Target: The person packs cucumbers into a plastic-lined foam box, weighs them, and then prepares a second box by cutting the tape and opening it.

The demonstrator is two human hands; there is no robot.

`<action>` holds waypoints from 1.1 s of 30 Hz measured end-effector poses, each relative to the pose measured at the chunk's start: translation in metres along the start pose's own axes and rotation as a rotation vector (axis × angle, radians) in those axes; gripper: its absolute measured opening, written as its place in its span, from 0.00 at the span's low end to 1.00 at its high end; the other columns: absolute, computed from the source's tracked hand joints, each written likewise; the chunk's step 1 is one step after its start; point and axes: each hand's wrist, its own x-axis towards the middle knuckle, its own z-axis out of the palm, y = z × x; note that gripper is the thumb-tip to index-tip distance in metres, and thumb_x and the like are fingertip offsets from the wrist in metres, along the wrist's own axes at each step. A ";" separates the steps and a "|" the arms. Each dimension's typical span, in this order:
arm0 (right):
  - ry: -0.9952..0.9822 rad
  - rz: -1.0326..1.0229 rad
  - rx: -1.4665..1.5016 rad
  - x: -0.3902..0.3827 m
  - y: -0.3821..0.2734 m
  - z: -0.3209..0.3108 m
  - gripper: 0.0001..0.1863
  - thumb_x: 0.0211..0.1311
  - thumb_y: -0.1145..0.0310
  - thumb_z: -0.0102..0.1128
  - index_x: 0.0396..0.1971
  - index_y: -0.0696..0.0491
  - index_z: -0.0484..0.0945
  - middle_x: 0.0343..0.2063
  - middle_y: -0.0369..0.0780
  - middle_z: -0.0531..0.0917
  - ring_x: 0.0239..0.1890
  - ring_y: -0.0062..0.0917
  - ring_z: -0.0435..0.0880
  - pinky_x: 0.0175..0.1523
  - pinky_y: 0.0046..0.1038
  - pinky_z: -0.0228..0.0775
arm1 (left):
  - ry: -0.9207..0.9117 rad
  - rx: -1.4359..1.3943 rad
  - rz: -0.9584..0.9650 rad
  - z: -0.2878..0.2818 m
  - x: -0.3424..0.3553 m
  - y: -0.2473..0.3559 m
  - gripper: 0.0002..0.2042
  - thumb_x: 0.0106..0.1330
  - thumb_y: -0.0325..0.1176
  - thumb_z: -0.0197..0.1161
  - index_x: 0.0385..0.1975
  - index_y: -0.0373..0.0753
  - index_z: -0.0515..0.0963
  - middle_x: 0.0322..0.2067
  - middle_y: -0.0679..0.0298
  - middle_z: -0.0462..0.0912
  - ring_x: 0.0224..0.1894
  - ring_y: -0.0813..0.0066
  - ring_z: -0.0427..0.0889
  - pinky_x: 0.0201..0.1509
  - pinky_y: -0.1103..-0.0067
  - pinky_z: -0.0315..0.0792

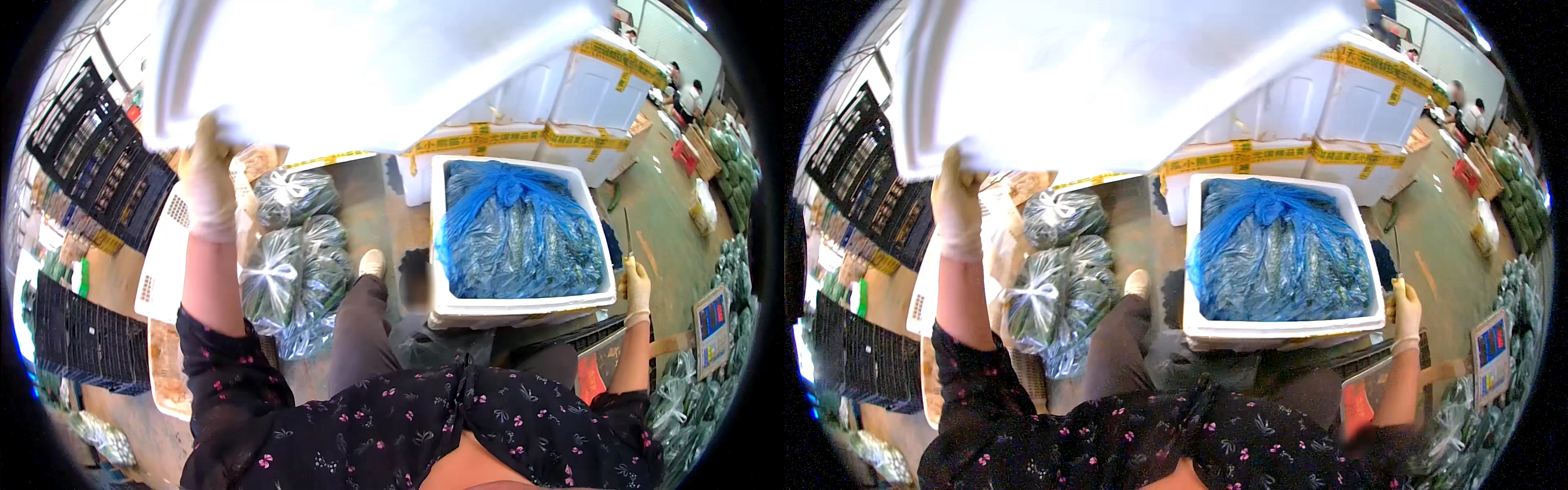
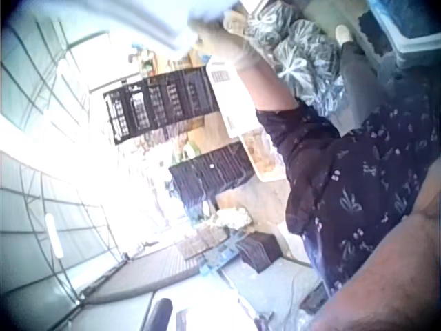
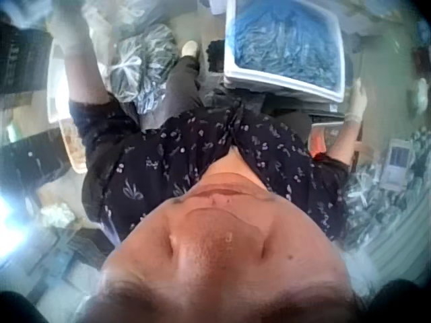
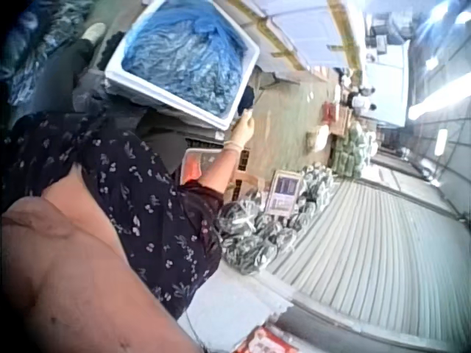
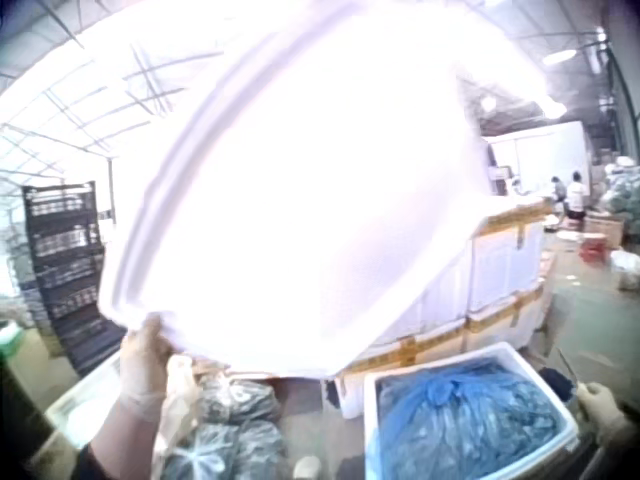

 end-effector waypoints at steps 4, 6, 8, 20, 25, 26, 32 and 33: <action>-0.051 -0.002 0.114 -0.052 -0.023 0.025 0.20 0.63 0.51 0.52 0.42 0.52 0.77 0.14 0.29 0.71 0.11 0.08 0.64 0.15 0.13 0.52 | 0.230 -0.161 -0.135 -0.091 -0.061 0.013 0.14 0.67 0.36 0.50 0.18 0.42 0.66 0.17 0.69 0.67 0.21 0.76 0.63 0.33 0.77 0.64; -0.122 -0.058 0.162 -0.080 -0.044 0.044 0.19 0.63 0.51 0.53 0.42 0.51 0.78 0.15 0.29 0.71 0.12 0.08 0.65 0.16 0.12 0.53 | 0.432 -0.201 -0.269 -0.130 -0.097 0.005 0.17 0.66 0.39 0.52 0.15 0.43 0.64 0.17 0.68 0.68 0.23 0.73 0.67 0.32 0.75 0.65; -0.212 -0.066 0.171 -0.103 -0.062 0.060 0.19 0.63 0.53 0.53 0.44 0.52 0.77 0.17 0.29 0.72 0.13 0.08 0.66 0.18 0.11 0.54 | 0.528 -0.330 -0.472 -0.146 -0.129 -0.002 0.16 0.64 0.42 0.56 0.17 0.41 0.68 0.16 0.66 0.70 0.26 0.69 0.73 0.34 0.71 0.69; -0.598 -0.169 0.238 -0.162 -0.158 0.154 0.19 0.60 0.73 0.49 0.52 0.59 0.70 0.22 0.33 0.73 0.18 0.11 0.67 0.25 0.12 0.61 | 0.639 -0.313 -0.482 -0.147 -0.098 -0.086 0.15 0.59 0.41 0.63 0.39 0.37 0.73 0.30 0.60 0.74 0.36 0.61 0.75 0.44 0.60 0.73; -0.758 -0.377 0.360 -0.161 -0.220 0.240 0.19 0.65 0.68 0.49 0.53 0.60 0.67 0.25 0.35 0.75 0.20 0.12 0.69 0.27 0.14 0.64 | 0.631 -0.340 -0.479 -0.151 -0.104 -0.081 0.17 0.60 0.39 0.61 0.45 0.36 0.71 0.39 0.58 0.76 0.38 0.60 0.75 0.45 0.61 0.77; -0.765 -0.466 0.411 -0.164 -0.236 0.251 0.19 0.65 0.69 0.49 0.54 0.60 0.67 0.26 0.35 0.75 0.20 0.12 0.69 0.27 0.15 0.64 | 0.624 -0.345 -0.468 -0.152 -0.107 -0.078 0.17 0.60 0.39 0.61 0.45 0.36 0.71 0.39 0.58 0.75 0.38 0.60 0.75 0.45 0.61 0.77; -0.695 -0.950 0.810 -0.199 -0.306 0.298 0.17 0.65 0.70 0.49 0.53 0.57 0.67 0.25 0.36 0.76 0.21 0.12 0.70 0.26 0.17 0.65 | 0.683 -0.345 -0.415 -0.173 -0.133 -0.039 0.15 0.62 0.38 0.59 0.44 0.37 0.72 0.40 0.59 0.75 0.38 0.61 0.75 0.44 0.63 0.75; -0.641 -1.021 0.829 -0.201 -0.311 0.311 0.16 0.66 0.69 0.48 0.52 0.56 0.68 0.25 0.36 0.76 0.21 0.13 0.70 0.26 0.17 0.65 | 0.706 -0.363 -0.423 -0.178 -0.137 -0.031 0.15 0.62 0.39 0.59 0.43 0.37 0.72 0.39 0.59 0.76 0.38 0.62 0.75 0.43 0.64 0.74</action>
